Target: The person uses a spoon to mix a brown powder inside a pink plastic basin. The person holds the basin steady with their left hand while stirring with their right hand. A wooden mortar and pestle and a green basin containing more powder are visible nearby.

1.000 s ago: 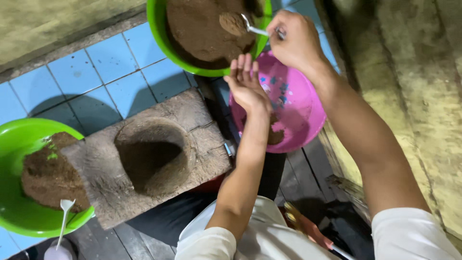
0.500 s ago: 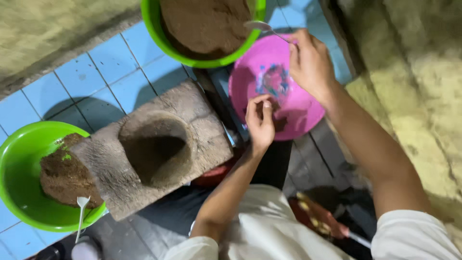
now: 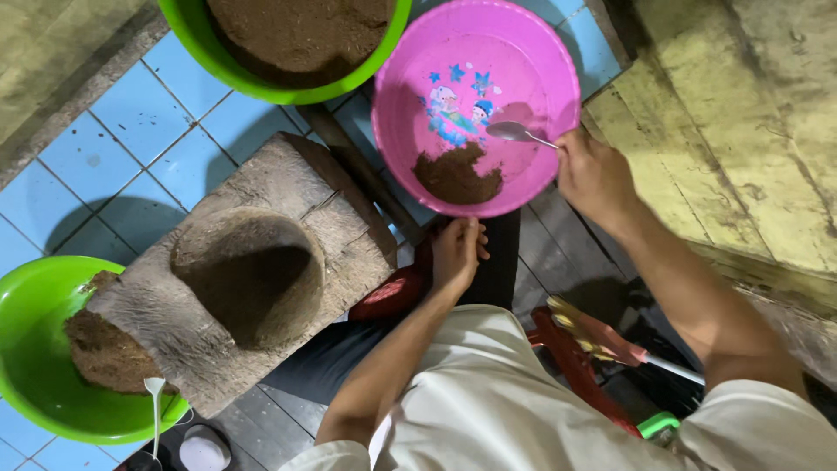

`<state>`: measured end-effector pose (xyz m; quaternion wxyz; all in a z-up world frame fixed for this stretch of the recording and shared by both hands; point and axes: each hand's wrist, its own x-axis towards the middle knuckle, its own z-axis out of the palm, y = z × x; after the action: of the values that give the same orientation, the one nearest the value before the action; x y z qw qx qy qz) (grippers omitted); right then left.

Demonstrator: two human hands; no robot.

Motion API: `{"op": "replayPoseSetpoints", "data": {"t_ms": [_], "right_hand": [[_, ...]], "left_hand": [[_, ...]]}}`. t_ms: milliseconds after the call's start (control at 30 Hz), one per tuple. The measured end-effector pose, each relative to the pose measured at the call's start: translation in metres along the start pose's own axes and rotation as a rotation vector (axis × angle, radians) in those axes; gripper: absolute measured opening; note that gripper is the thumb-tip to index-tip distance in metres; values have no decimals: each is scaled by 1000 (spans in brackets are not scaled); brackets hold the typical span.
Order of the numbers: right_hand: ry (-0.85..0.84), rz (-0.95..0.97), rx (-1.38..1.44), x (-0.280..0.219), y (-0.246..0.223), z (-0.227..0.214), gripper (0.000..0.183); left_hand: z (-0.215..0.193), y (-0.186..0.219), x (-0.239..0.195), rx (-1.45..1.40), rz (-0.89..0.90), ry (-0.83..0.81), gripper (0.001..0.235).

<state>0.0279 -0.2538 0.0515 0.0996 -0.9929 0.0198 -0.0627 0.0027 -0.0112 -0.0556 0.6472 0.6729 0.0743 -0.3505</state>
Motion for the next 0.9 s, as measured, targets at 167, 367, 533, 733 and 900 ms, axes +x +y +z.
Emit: {"op": "replayPoseSetpoints", "data": {"t_ms": [167,367,533,733,900], "right_hand": [[40,-25,-92,-10,-12,25,11],[41,-124,-74,-31,-22,18,9],[-7,-92,-4,-39,-50,5,20],[50,-87,53,-36,-41,47,13],[31,-83,119,-33,-70,10,9]], "left_hand": [[-7,14,-7,-91,-50,23,41],[-14,6,3,-217,103,27,43],[-13,-10,13,-217,141,14,42],[-11,-12,13,-249,189,61,33],[-10,-14,15,-248,219,58,33]]}}
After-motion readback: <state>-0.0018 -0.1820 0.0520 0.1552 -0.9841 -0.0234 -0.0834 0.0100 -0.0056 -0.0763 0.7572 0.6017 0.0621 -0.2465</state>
